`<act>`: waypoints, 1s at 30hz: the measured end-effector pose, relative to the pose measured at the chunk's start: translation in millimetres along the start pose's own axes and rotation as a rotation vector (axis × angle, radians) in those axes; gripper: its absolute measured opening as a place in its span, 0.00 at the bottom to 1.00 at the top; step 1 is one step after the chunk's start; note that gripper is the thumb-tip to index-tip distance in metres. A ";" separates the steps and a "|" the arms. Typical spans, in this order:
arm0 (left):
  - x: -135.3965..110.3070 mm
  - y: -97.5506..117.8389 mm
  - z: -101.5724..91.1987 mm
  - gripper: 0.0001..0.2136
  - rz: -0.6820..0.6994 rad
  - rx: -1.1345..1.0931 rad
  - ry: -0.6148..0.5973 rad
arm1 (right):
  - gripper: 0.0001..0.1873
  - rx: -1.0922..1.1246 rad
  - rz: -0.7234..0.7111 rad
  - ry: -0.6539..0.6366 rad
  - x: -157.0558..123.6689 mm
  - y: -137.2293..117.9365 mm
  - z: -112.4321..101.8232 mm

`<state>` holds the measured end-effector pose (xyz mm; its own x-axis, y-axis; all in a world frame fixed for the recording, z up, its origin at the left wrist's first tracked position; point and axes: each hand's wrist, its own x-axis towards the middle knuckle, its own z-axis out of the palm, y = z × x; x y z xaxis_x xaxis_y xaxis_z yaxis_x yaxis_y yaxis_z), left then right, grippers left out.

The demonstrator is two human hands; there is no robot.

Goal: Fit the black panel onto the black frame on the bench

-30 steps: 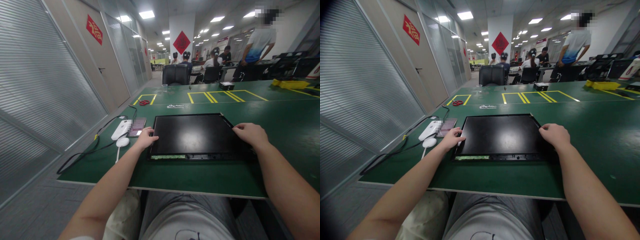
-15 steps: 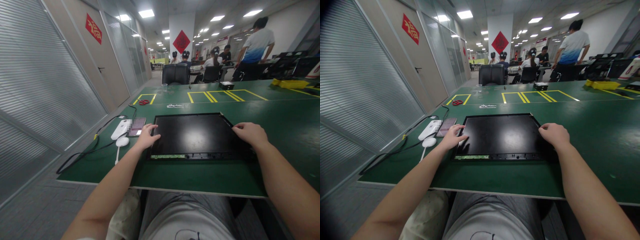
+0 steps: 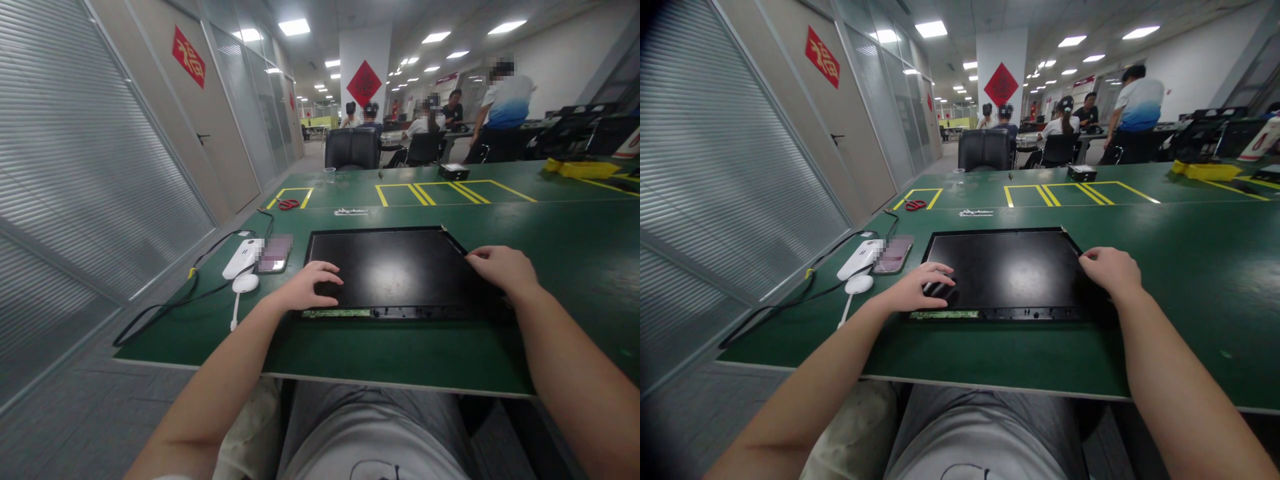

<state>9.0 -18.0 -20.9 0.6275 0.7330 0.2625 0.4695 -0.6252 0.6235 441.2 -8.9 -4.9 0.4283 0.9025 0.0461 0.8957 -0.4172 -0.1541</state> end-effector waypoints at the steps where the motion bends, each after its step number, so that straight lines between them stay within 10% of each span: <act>1: 0.0 -0.7 0.1 0.18 0.012 -0.001 -0.010 | 0.23 -0.003 0.002 -0.008 -0.2 -0.1 -0.2; 30: 3.3 -3.7 0.6 0.19 0.217 0.197 -0.036 | 0.23 -0.019 -0.011 0.019 4.4 1.9 4.8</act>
<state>9.7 -13.4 -22.8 0.7467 0.5683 0.3455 0.4311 -0.8092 0.3992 444.2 -5.3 -9.7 0.4208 0.9048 0.0661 0.9022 -0.4097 -0.1349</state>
